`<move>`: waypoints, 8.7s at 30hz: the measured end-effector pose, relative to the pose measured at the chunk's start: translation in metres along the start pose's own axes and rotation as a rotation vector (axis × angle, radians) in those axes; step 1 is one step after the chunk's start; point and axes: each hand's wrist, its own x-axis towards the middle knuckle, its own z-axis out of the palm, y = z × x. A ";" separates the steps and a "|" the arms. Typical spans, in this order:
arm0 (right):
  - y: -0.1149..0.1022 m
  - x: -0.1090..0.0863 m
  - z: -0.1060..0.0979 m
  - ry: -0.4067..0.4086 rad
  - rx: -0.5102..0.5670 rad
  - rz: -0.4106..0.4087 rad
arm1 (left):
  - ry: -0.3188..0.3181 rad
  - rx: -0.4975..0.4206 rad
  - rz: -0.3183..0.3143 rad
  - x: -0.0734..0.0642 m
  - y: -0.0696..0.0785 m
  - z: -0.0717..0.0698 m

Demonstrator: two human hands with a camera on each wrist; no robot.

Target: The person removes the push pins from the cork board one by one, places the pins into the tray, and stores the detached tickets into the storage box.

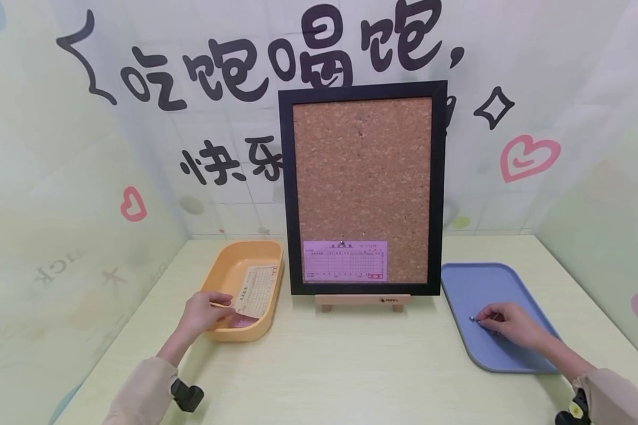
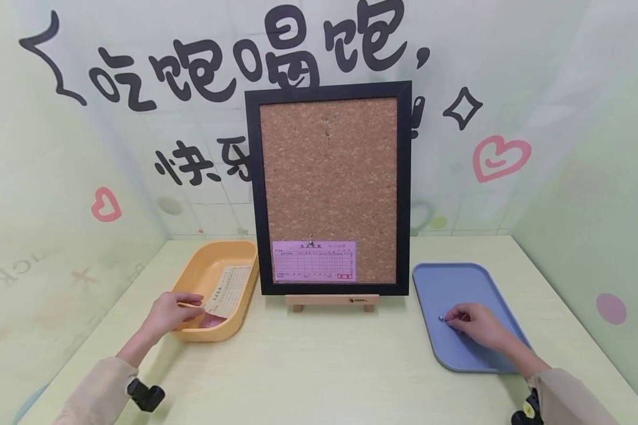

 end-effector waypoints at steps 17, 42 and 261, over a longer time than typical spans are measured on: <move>-0.014 0.010 -0.016 0.043 -0.061 -0.091 | -0.003 -0.062 0.028 0.001 0.010 -0.001; -0.089 0.061 -0.019 -0.063 -0.109 -0.130 | 0.234 -0.090 0.432 0.022 0.072 0.058; -0.163 0.140 0.079 0.301 0.019 -0.174 | 0.438 0.332 0.795 0.053 0.136 0.068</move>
